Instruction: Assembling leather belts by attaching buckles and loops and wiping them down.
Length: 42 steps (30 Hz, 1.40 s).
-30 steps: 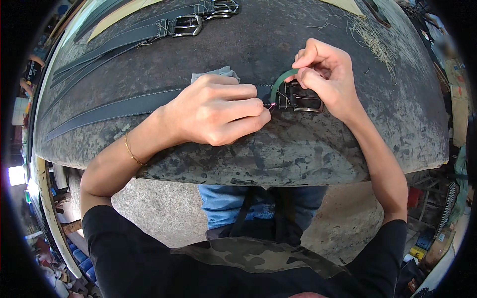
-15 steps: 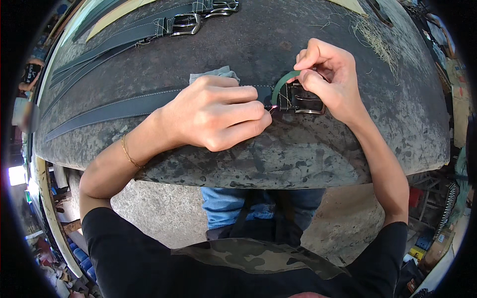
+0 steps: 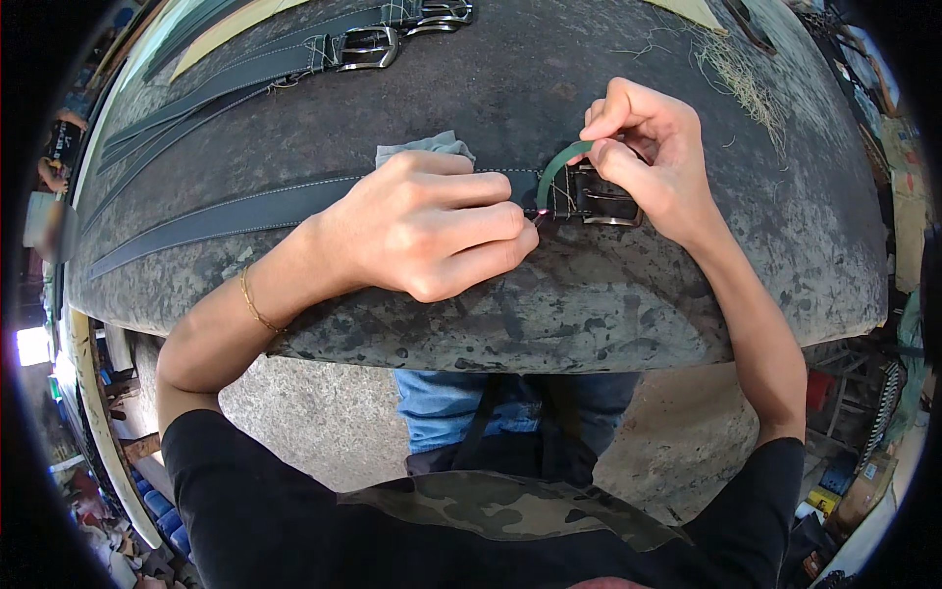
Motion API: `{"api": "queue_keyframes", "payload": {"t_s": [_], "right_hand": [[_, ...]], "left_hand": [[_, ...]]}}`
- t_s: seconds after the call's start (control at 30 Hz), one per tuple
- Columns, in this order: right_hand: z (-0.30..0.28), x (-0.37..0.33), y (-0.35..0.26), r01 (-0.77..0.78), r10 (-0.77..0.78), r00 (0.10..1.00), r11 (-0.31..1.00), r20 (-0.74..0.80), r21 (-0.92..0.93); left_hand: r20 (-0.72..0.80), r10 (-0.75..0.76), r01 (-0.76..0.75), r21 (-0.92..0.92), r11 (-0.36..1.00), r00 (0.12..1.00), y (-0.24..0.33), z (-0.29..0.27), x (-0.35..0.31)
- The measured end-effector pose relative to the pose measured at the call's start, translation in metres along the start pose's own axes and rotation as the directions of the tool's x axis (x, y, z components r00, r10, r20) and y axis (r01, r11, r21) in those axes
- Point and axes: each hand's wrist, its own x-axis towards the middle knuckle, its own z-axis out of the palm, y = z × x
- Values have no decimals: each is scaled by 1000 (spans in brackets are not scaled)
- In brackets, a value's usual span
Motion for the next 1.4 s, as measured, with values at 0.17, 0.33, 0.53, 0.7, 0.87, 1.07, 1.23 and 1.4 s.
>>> {"api": "queue_keyframes", "payload": {"t_s": [0.17,0.33,0.53,0.7,0.87,1.07,1.23,1.4], "right_hand": [[-6,7,4,7,11,991,991,-133,132],[-69,15,-17,144,-153,713,987,-685,-71],[-173,6,-22,237,-305,42,928,-951,-287],[-206,-16,0,149,-210,-190,959,-959,-240],[-199,-15,8,167,-104,-179,977,-978,-134],[-178,8,5,210,-96,86,975,-992,-76],[-161,13,32,19,210,522,966,-827,257],[-71,1,-9,-26,212,854,929,-475,369]], "left_hand": [[-25,18,-19,-47,999,1000,-2,-2,3],[-81,-31,30,-20,999,996,-12,-20,18],[-133,-200,214,102,971,971,-62,22,79],[-36,-252,254,220,942,967,-122,119,167],[180,-555,467,370,803,812,-124,111,184],[557,-436,540,-27,841,707,-92,13,116],[598,-491,645,-57,762,633,-27,-8,59],[377,-581,659,-114,744,721,0,3,34]]}}
